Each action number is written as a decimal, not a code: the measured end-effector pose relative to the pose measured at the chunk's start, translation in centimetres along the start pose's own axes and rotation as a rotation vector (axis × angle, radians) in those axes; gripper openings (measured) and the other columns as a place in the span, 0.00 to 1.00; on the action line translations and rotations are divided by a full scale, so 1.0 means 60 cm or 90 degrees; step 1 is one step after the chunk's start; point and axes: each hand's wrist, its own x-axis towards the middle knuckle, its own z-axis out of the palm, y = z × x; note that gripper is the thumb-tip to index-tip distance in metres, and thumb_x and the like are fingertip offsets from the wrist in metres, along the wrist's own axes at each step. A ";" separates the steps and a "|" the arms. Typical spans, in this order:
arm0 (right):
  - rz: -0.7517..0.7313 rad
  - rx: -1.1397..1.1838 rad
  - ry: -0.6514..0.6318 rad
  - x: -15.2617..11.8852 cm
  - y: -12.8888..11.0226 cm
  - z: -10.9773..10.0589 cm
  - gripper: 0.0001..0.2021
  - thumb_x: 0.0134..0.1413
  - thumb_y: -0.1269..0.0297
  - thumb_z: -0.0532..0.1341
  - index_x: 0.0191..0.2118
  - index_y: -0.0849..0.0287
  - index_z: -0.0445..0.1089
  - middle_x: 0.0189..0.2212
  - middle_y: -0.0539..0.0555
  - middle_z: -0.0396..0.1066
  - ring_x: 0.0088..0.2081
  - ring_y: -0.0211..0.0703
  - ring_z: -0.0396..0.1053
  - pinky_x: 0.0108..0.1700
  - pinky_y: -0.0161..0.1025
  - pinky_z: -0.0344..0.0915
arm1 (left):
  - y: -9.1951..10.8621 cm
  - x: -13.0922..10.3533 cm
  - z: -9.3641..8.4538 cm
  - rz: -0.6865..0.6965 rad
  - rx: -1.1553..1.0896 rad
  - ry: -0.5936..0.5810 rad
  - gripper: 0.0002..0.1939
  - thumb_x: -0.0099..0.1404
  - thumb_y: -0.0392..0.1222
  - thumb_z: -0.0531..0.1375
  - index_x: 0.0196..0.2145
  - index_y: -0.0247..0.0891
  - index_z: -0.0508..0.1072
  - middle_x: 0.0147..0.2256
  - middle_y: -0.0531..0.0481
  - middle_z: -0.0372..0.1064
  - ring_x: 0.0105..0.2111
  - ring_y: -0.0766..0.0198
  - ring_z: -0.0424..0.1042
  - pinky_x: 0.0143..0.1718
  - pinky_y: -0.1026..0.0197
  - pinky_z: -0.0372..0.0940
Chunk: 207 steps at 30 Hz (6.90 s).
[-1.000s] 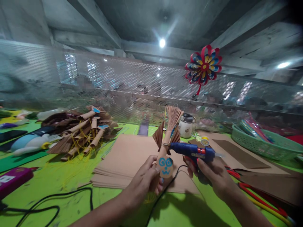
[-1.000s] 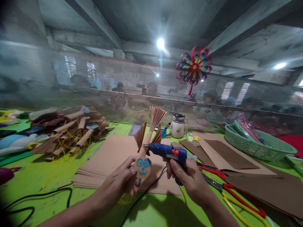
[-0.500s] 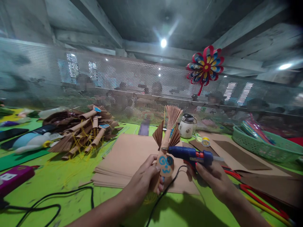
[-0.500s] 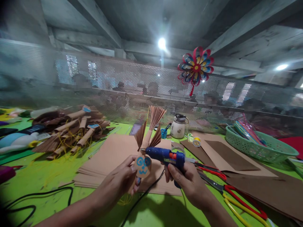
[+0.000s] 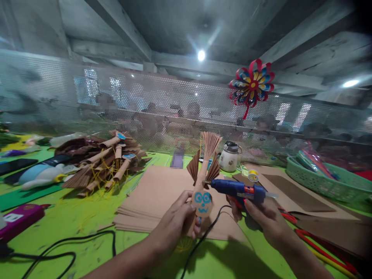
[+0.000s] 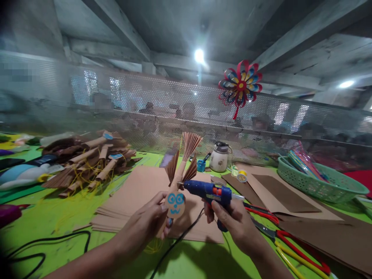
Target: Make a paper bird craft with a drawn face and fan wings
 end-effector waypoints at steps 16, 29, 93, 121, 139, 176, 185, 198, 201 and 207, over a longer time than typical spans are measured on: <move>0.027 0.022 -0.015 0.004 -0.001 0.018 0.22 0.62 0.46 0.55 0.34 0.62 0.71 0.27 0.56 0.69 0.30 0.43 0.63 0.29 0.39 0.56 | -0.003 0.000 0.004 -0.016 0.023 -0.019 0.16 0.66 0.48 0.55 0.47 0.36 0.61 0.26 0.52 0.64 0.24 0.68 0.64 0.27 0.65 0.58; -0.005 0.002 -0.041 0.001 0.017 -0.012 0.19 0.64 0.51 0.55 0.34 0.61 0.73 0.29 0.57 0.71 0.32 0.44 0.66 0.34 0.39 0.62 | -0.003 0.001 -0.004 -0.017 0.019 -0.030 0.16 0.66 0.50 0.55 0.47 0.37 0.61 0.26 0.52 0.64 0.24 0.67 0.64 0.27 0.64 0.57; -0.007 0.103 0.028 0.007 0.000 0.001 0.20 0.61 0.47 0.57 0.36 0.61 0.74 0.27 0.57 0.71 0.29 0.46 0.66 0.33 0.43 0.63 | 0.016 -0.009 0.017 -0.030 -0.095 -0.026 0.09 0.62 0.38 0.53 0.41 0.35 0.63 0.24 0.51 0.63 0.20 0.69 0.62 0.20 0.68 0.56; 0.060 0.046 0.313 0.046 0.037 -0.011 0.21 0.55 0.45 0.62 0.37 0.62 0.75 0.26 0.55 0.73 0.26 0.42 0.69 0.29 0.38 0.65 | 0.057 0.014 -0.021 0.125 -0.128 0.180 0.10 0.58 0.40 0.60 0.37 0.37 0.64 0.24 0.53 0.65 0.23 0.68 0.64 0.25 0.67 0.62; 0.098 -0.588 0.076 0.242 0.139 0.095 0.16 0.63 0.60 0.61 0.54 0.60 0.67 0.53 0.58 0.68 0.49 0.49 0.70 0.49 0.52 0.70 | 0.100 0.019 -0.050 0.277 -0.137 0.297 0.08 0.57 0.38 0.59 0.35 0.37 0.64 0.25 0.54 0.66 0.24 0.68 0.66 0.27 0.67 0.64; 0.087 0.416 0.148 0.059 -0.015 0.101 0.13 0.41 0.58 0.74 0.25 0.62 0.76 0.19 0.49 0.67 0.22 0.33 0.60 0.25 0.34 0.56 | -0.019 0.005 0.012 0.025 0.002 0.066 0.13 0.63 0.50 0.57 0.40 0.41 0.62 0.27 0.53 0.67 0.23 0.66 0.67 0.25 0.65 0.61; 0.101 0.407 0.203 0.068 -0.013 0.114 0.15 0.38 0.57 0.74 0.23 0.62 0.73 0.16 0.45 0.64 0.19 0.31 0.56 0.22 0.33 0.50 | -0.022 -0.004 0.021 0.021 0.089 0.060 0.15 0.68 0.54 0.54 0.43 0.40 0.62 0.26 0.53 0.66 0.23 0.65 0.67 0.25 0.65 0.61; 0.103 0.372 0.246 0.068 -0.008 0.119 0.16 0.38 0.56 0.74 0.22 0.62 0.71 0.14 0.44 0.61 0.18 0.30 0.54 0.22 0.33 0.47 | -0.013 -0.014 0.030 0.015 0.128 0.041 0.15 0.67 0.54 0.53 0.42 0.40 0.59 0.28 0.53 0.65 0.25 0.66 0.66 0.27 0.64 0.61; 0.106 0.362 0.239 0.066 -0.007 0.119 0.15 0.39 0.56 0.74 0.22 0.62 0.72 0.14 0.44 0.61 0.18 0.30 0.54 0.21 0.32 0.47 | -0.015 -0.012 0.028 0.012 0.135 0.041 0.16 0.67 0.55 0.52 0.42 0.41 0.59 0.27 0.54 0.64 0.25 0.66 0.66 0.27 0.64 0.61; 0.104 0.358 0.230 0.066 -0.008 0.117 0.16 0.38 0.56 0.74 0.22 0.62 0.72 0.13 0.43 0.60 0.17 0.29 0.53 0.21 0.32 0.46 | -0.018 -0.008 0.027 0.014 0.151 0.046 0.16 0.67 0.56 0.51 0.41 0.40 0.58 0.27 0.55 0.64 0.25 0.66 0.66 0.27 0.64 0.61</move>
